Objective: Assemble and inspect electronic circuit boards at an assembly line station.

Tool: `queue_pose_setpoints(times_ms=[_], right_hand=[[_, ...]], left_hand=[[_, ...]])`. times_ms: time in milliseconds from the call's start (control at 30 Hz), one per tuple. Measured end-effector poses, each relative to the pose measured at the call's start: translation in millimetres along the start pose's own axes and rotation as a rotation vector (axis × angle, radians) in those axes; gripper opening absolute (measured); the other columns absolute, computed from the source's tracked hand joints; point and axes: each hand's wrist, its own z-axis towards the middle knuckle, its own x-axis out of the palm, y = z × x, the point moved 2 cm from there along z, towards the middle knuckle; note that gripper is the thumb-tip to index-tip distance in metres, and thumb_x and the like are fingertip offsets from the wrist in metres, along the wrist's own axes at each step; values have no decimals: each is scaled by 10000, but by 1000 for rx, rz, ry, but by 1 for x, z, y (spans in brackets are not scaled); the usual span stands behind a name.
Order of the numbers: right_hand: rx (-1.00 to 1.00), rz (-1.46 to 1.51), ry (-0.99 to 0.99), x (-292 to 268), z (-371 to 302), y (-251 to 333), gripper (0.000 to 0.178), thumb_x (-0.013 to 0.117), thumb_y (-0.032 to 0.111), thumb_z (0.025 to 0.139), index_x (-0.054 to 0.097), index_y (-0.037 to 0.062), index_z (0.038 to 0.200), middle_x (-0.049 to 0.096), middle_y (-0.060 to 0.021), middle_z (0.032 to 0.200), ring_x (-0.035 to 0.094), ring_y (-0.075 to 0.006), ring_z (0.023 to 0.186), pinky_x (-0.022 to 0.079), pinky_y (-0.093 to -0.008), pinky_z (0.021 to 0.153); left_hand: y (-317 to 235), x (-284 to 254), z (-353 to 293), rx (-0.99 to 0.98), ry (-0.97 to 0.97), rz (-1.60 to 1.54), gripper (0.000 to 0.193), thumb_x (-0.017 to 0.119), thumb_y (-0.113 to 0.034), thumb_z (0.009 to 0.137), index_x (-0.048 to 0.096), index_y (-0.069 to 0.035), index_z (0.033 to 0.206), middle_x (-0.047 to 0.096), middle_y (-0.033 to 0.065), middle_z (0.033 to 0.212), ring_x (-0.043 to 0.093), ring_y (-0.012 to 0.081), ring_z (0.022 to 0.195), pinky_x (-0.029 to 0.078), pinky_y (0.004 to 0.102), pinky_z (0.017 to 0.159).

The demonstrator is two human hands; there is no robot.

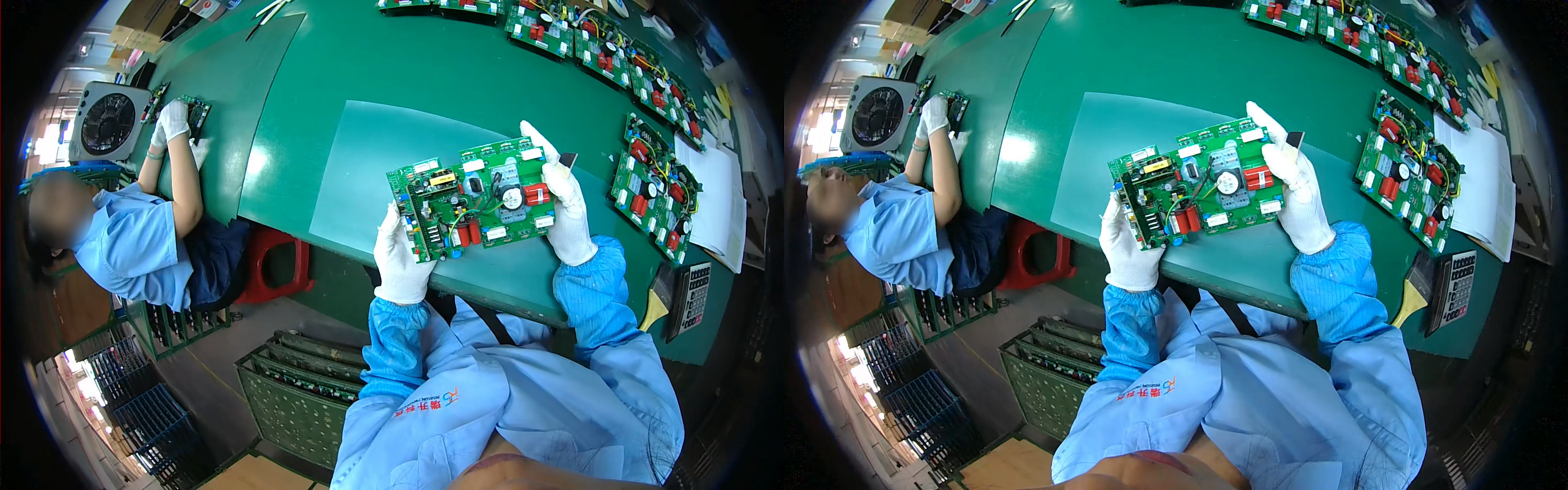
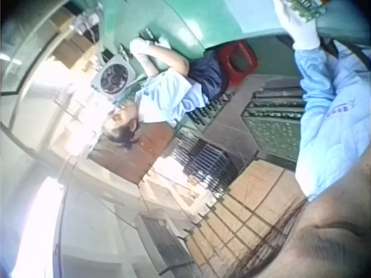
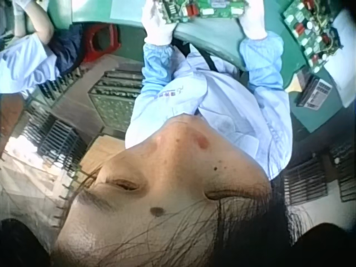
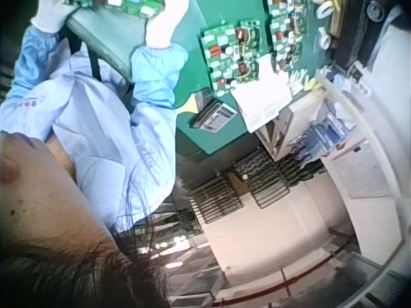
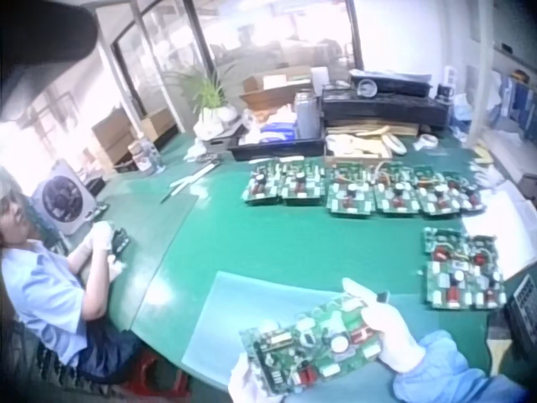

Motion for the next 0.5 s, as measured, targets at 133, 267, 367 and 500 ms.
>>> queue_pose_setpoints(times_ms=[133,267,367,500], right_hand=[[-3,10,-35,-1,5,-4,600,479,305,980,372,-12,1477,585,-95,1282,562,-149,1131,409,-293,1023],[34,-52,-43,0,6,-4,594,437,349,989,396,0,1468,549,-86,1343,542,-164,1184,395,-311,1050],[58,-75,-38,-2,5,-5,608,425,381,987,404,6,1465,524,-84,1385,527,-178,1222,377,-323,1078],[37,-107,-51,0,5,-4,612,442,381,976,413,6,1460,519,-86,1392,526,-179,1227,373,-322,1082]], left_hand=[[1,-6,2,9,-3,16,394,406,-306,1042,524,-23,1289,615,141,1232,639,258,1085,548,418,911],[0,-9,1,-31,-8,-15,434,448,-345,1020,531,-21,1298,614,137,1243,622,257,1109,525,428,928],[-1,-10,0,-37,-26,-16,423,443,-342,1023,536,-23,1285,618,130,1230,628,247,1094,536,422,918],[-1,-11,0,-13,-47,37,390,442,-333,1026,549,-30,1246,623,115,1205,635,229,1071,551,411,900]])
